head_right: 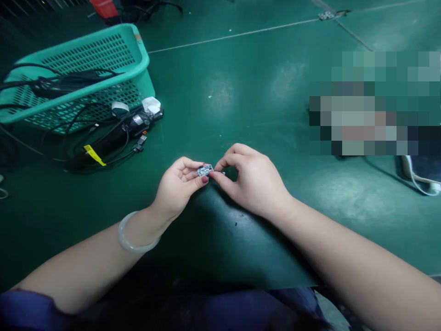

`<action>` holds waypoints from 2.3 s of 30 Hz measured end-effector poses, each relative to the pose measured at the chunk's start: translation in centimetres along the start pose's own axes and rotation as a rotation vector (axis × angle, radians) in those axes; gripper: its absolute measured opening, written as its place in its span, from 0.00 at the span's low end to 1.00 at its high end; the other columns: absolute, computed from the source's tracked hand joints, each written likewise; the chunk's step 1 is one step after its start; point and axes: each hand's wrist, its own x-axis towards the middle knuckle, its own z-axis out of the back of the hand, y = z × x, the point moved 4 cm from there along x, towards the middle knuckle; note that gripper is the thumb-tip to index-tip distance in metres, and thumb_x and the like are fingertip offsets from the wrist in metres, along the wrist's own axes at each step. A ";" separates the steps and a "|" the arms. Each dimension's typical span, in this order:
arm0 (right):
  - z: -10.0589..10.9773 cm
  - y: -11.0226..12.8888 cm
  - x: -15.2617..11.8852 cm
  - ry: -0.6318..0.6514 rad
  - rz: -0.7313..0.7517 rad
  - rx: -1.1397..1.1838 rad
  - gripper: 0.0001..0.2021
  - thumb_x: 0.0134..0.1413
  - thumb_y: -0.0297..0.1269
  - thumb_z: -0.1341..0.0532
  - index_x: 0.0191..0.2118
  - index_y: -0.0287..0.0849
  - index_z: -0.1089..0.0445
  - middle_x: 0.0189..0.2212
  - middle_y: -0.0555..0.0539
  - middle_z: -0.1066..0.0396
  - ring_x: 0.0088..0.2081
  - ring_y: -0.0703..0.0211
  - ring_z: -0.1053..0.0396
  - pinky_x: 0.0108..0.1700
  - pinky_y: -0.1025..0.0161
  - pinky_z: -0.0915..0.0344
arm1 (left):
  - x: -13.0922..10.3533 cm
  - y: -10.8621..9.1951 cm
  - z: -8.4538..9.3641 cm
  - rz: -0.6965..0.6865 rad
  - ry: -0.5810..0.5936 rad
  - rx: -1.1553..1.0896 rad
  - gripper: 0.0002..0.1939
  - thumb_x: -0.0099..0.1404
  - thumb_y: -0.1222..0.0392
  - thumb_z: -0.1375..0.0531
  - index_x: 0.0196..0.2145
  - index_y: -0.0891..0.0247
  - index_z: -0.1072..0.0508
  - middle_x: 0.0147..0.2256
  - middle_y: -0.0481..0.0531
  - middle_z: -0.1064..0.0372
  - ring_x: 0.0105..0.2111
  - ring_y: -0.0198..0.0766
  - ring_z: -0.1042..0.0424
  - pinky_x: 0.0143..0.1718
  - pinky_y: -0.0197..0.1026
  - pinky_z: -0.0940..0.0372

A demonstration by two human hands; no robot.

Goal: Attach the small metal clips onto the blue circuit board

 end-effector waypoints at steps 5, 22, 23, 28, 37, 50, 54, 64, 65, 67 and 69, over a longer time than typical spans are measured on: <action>-0.2 -0.1 0.0 0.016 -0.023 0.001 0.03 0.51 0.34 0.37 0.29 0.43 0.27 0.30 0.49 0.29 0.26 0.65 0.35 0.27 0.65 0.39 | 0.0 -0.1 0.0 0.003 0.003 0.001 0.17 0.44 0.67 0.29 0.31 0.65 0.31 0.34 0.50 0.24 0.36 0.33 0.24 0.43 0.39 0.30; -0.2 -0.1 0.3 0.040 -0.086 -0.009 0.04 0.51 0.33 0.39 0.28 0.43 0.27 0.30 0.48 0.29 0.27 0.63 0.34 0.28 0.64 0.38 | -0.2 -0.1 -0.2 0.028 0.039 0.030 0.20 0.41 0.66 0.27 0.29 0.66 0.32 0.32 0.49 0.25 0.35 0.32 0.25 0.42 0.39 0.30; -0.2 -0.1 0.3 0.037 -0.083 -0.009 0.04 0.51 0.34 0.39 0.28 0.43 0.27 0.30 0.48 0.29 0.27 0.63 0.34 0.28 0.64 0.38 | -0.2 -0.1 -0.3 0.029 0.041 0.030 0.20 0.41 0.66 0.27 0.29 0.66 0.32 0.32 0.49 0.25 0.35 0.33 0.25 0.42 0.39 0.30; 0.0 -0.1 0.1 0.019 -0.054 0.002 0.04 0.53 0.35 0.39 0.32 0.44 0.26 0.32 0.47 0.28 0.28 0.62 0.34 0.28 0.63 0.37 | -0.2 -0.1 -0.2 0.018 0.043 0.041 0.19 0.43 0.65 0.28 0.30 0.65 0.32 0.33 0.50 0.25 0.36 0.33 0.25 0.44 0.41 0.31; 0.0 -0.1 0.0 0.008 -0.049 -0.003 0.02 0.50 0.34 0.36 0.32 0.44 0.26 0.31 0.48 0.29 0.26 0.64 0.35 0.26 0.64 0.39 | -0.2 -0.1 -0.2 0.024 0.036 0.042 0.21 0.40 0.64 0.27 0.30 0.65 0.32 0.34 0.50 0.25 0.36 0.34 0.25 0.44 0.42 0.31; 0.1 0.5 -0.2 -0.060 0.189 -0.252 0.08 0.59 0.35 0.43 0.36 0.48 0.25 0.34 0.47 0.28 0.32 0.61 0.30 0.30 0.64 0.36 | -0.2 -0.1 -0.3 0.053 0.025 0.031 0.23 0.38 0.64 0.26 0.30 0.65 0.31 0.31 0.48 0.25 0.35 0.33 0.25 0.43 0.40 0.31; 0.1 0.9 -0.1 0.012 0.243 -0.335 0.11 0.59 0.33 0.46 0.37 0.49 0.25 0.34 0.47 0.27 0.31 0.61 0.31 0.28 0.64 0.37 | -0.2 -0.1 -0.2 0.049 0.039 0.034 0.22 0.38 0.63 0.26 0.30 0.65 0.31 0.30 0.47 0.25 0.33 0.32 0.25 0.43 0.40 0.30; -0.4 1.2 -0.2 0.054 0.284 -0.310 0.12 0.59 0.31 0.46 0.39 0.49 0.25 0.36 0.47 0.26 0.33 0.59 0.29 0.30 0.63 0.37 | -0.2 -0.1 -0.3 0.067 0.033 0.037 0.24 0.36 0.64 0.25 0.30 0.65 0.32 0.30 0.47 0.25 0.33 0.32 0.25 0.42 0.40 0.31; -0.4 1.1 -0.2 0.059 0.273 -0.293 0.13 0.58 0.31 0.46 0.40 0.50 0.25 0.36 0.47 0.26 0.33 0.59 0.29 0.30 0.63 0.37 | -0.2 -0.2 -0.3 0.066 0.033 0.038 0.24 0.36 0.64 0.25 0.30 0.65 0.32 0.30 0.47 0.25 0.33 0.32 0.25 0.42 0.40 0.31; -0.4 0.8 -0.2 0.063 0.250 -0.257 0.13 0.57 0.30 0.46 0.40 0.51 0.25 0.37 0.47 0.26 0.33 0.59 0.29 0.30 0.64 0.36 | -0.2 -0.1 -0.3 0.059 0.036 0.040 0.23 0.37 0.63 0.25 0.30 0.64 0.32 0.30 0.47 0.26 0.33 0.32 0.25 0.42 0.40 0.31; -0.3 0.6 -0.2 0.049 0.231 -0.222 0.15 0.56 0.28 0.46 0.42 0.51 0.25 0.38 0.47 0.27 0.34 0.60 0.29 0.31 0.64 0.35 | -0.2 -0.1 -0.3 0.053 0.040 0.041 0.23 0.38 0.63 0.26 0.30 0.64 0.32 0.30 0.47 0.26 0.33 0.33 0.25 0.42 0.41 0.31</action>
